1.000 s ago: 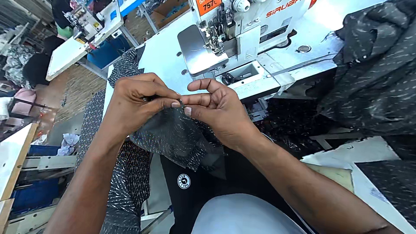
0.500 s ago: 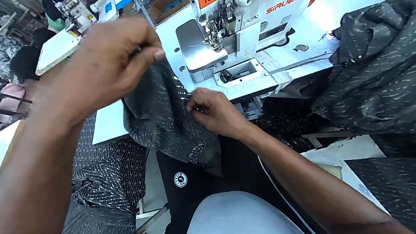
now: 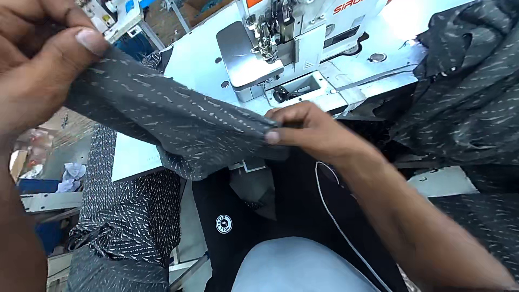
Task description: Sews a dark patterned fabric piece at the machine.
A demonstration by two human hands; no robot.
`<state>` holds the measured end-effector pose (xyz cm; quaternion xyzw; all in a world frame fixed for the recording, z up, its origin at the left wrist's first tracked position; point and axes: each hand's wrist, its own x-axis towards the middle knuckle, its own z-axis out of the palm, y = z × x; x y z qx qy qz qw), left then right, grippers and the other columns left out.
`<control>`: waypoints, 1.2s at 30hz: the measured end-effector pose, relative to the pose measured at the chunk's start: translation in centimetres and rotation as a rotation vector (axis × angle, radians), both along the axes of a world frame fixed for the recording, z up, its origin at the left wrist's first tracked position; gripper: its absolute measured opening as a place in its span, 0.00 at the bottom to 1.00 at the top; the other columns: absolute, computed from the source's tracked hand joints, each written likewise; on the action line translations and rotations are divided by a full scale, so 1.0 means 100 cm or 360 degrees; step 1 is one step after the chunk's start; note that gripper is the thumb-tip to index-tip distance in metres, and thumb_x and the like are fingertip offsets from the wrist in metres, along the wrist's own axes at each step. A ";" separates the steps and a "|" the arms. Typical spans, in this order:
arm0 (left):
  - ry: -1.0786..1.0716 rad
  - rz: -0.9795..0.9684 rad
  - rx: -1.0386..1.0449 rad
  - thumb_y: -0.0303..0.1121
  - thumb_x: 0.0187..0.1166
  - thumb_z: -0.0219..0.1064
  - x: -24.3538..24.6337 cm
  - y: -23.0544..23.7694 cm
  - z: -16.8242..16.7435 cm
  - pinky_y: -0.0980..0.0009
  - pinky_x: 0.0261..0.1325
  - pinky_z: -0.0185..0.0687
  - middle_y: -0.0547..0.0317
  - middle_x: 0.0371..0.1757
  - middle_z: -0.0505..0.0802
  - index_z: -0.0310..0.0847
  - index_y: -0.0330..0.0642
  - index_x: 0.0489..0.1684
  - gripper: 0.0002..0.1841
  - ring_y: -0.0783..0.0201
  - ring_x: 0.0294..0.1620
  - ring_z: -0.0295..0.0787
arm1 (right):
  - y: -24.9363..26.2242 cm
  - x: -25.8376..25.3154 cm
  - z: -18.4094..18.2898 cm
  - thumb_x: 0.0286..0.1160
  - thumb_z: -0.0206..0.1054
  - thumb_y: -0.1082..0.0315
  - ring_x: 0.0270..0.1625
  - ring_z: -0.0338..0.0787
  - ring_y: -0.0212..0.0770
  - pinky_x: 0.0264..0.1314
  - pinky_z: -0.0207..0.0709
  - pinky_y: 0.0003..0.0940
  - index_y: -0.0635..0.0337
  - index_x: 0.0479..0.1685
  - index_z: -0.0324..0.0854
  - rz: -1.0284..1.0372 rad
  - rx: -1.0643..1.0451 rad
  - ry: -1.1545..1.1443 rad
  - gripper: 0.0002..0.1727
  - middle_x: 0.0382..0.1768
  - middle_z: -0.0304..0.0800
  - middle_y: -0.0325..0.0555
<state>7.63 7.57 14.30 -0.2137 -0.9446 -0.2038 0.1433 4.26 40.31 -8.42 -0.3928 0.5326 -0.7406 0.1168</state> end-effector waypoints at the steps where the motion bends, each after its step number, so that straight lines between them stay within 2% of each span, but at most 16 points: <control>1: -0.0034 -0.0005 0.0096 0.43 0.85 0.62 -0.002 -0.009 -0.002 0.92 0.42 0.78 0.88 0.36 0.84 0.79 0.55 0.44 0.06 0.92 0.38 0.81 | 0.013 -0.005 0.015 0.75 0.74 0.60 0.34 0.85 0.22 0.34 0.80 0.18 0.53 0.28 0.88 0.0236 -0.0088 0.0017 0.10 0.32 0.89 0.30; 3: -0.0030 -0.0099 0.0123 0.44 0.84 0.63 -0.021 -0.027 -0.012 0.90 0.41 0.78 0.88 0.37 0.85 0.80 0.56 0.45 0.06 0.91 0.37 0.82 | 0.029 -0.017 0.048 0.74 0.75 0.60 0.31 0.85 0.20 0.30 0.80 0.15 0.50 0.27 0.86 0.0417 -0.0083 0.0231 0.09 0.30 0.89 0.26; 5: -0.0011 -0.0122 -0.0011 0.45 0.86 0.62 -0.040 -0.036 -0.024 0.86 0.41 0.80 0.80 0.38 0.86 0.81 0.49 0.50 0.11 0.89 0.35 0.81 | 0.029 -0.025 0.058 0.71 0.76 0.64 0.30 0.85 0.24 0.28 0.80 0.19 0.54 0.26 0.87 0.0193 0.0249 0.0413 0.09 0.29 0.89 0.32; 7: -0.0001 -0.0128 -0.0088 0.44 0.87 0.62 -0.057 -0.034 -0.034 0.83 0.42 0.82 0.72 0.39 0.86 0.81 0.42 0.50 0.14 0.85 0.35 0.82 | 0.031 -0.025 0.043 0.69 0.77 0.60 0.30 0.85 0.26 0.29 0.80 0.23 0.53 0.27 0.89 -0.0049 0.0589 0.0461 0.09 0.31 0.90 0.34; 8: -0.0005 -0.0159 -0.0090 0.44 0.87 0.62 -0.064 -0.030 -0.041 0.82 0.42 0.82 0.70 0.39 0.87 0.81 0.41 0.49 0.14 0.84 0.35 0.82 | 0.037 -0.021 0.031 0.68 0.77 0.60 0.31 0.86 0.26 0.30 0.81 0.23 0.52 0.29 0.91 -0.0116 0.0657 0.0416 0.08 0.33 0.91 0.34; 11: -0.0048 -0.0304 -0.0063 0.41 0.87 0.61 -0.070 -0.011 -0.065 0.84 0.41 0.79 0.69 0.38 0.86 0.81 0.40 0.47 0.13 0.84 0.34 0.80 | 0.050 -0.014 -0.007 0.69 0.77 0.65 0.37 0.90 0.27 0.39 0.87 0.26 0.53 0.38 0.93 -0.0299 0.0802 0.0289 0.04 0.40 0.94 0.35; 14: -0.0084 -0.0400 -0.0089 0.40 0.87 0.61 -0.072 0.010 -0.067 0.85 0.42 0.79 0.69 0.38 0.86 0.81 0.40 0.47 0.12 0.85 0.35 0.80 | 0.046 -0.018 -0.032 0.73 0.72 0.67 0.40 0.92 0.33 0.45 0.87 0.40 0.54 0.43 0.93 -0.0518 0.0958 0.0360 0.06 0.41 0.95 0.39; 17: -0.0043 -0.0470 -0.0125 0.40 0.86 0.62 -0.071 0.021 -0.052 0.85 0.39 0.79 0.71 0.38 0.86 0.81 0.42 0.47 0.10 0.85 0.34 0.80 | 0.026 -0.029 -0.035 0.72 0.71 0.53 0.44 0.92 0.35 0.48 0.85 0.47 0.50 0.41 0.93 -0.0680 0.1082 0.0546 0.12 0.40 0.94 0.36; 18: -0.0034 -0.0501 -0.0142 0.39 0.86 0.62 -0.070 0.023 -0.048 0.85 0.39 0.78 0.71 0.37 0.86 0.81 0.42 0.46 0.10 0.85 0.33 0.80 | 0.016 -0.032 -0.034 0.72 0.71 0.51 0.45 0.91 0.37 0.48 0.84 0.48 0.50 0.40 0.93 -0.0709 0.1083 0.0596 0.14 0.39 0.94 0.37; 20: -0.0044 -0.0551 -0.0180 0.39 0.87 0.62 -0.068 0.026 -0.041 0.84 0.38 0.78 0.70 0.38 0.85 0.81 0.41 0.46 0.10 0.84 0.34 0.80 | -0.003 -0.037 -0.033 0.73 0.72 0.52 0.44 0.91 0.38 0.48 0.83 0.47 0.52 0.39 0.92 -0.0768 0.0989 0.0639 0.13 0.38 0.92 0.39; 24: -0.0074 -0.0545 -0.0222 0.38 0.87 0.63 -0.065 0.028 -0.031 0.85 0.38 0.79 0.70 0.37 0.86 0.81 0.41 0.46 0.10 0.84 0.33 0.80 | -0.028 -0.039 -0.016 0.75 0.72 0.59 0.45 0.90 0.29 0.49 0.84 0.32 0.53 0.39 0.93 -0.0640 0.0516 0.0409 0.08 0.41 0.94 0.36; 27: -0.0075 -0.0519 -0.0225 0.38 0.87 0.62 -0.060 0.026 -0.027 0.85 0.39 0.79 0.69 0.39 0.86 0.81 0.41 0.46 0.10 0.83 0.34 0.81 | -0.033 -0.039 -0.005 0.76 0.72 0.63 0.42 0.90 0.28 0.46 0.85 0.27 0.56 0.39 0.93 -0.0523 0.0260 0.0224 0.07 0.40 0.94 0.36; 30: -0.0052 -0.0529 -0.0199 0.37 0.86 0.63 -0.059 0.021 -0.026 0.85 0.40 0.80 0.69 0.39 0.86 0.82 0.41 0.46 0.09 0.83 0.35 0.81 | -0.032 -0.034 0.001 0.74 0.75 0.66 0.36 0.90 0.28 0.40 0.85 0.25 0.57 0.37 0.93 -0.0534 0.0160 0.0035 0.05 0.34 0.94 0.37; 33: -0.0033 -0.0533 -0.0181 0.37 0.86 0.63 -0.056 0.017 -0.028 0.84 0.40 0.80 0.68 0.41 0.86 0.82 0.40 0.46 0.09 0.82 0.36 0.81 | -0.033 -0.030 0.007 0.70 0.78 0.66 0.28 0.87 0.27 0.31 0.82 0.24 0.57 0.30 0.92 -0.0608 0.0137 -0.0138 0.06 0.25 0.91 0.36; 36: -0.0010 -0.0553 -0.0142 0.37 0.86 0.63 -0.055 0.017 -0.028 0.85 0.39 0.78 0.70 0.40 0.85 0.82 0.41 0.45 0.08 0.83 0.35 0.80 | -0.034 -0.029 0.009 0.69 0.77 0.64 0.26 0.86 0.28 0.28 0.79 0.26 0.54 0.25 0.89 -0.0695 0.0157 -0.0110 0.08 0.22 0.89 0.35</control>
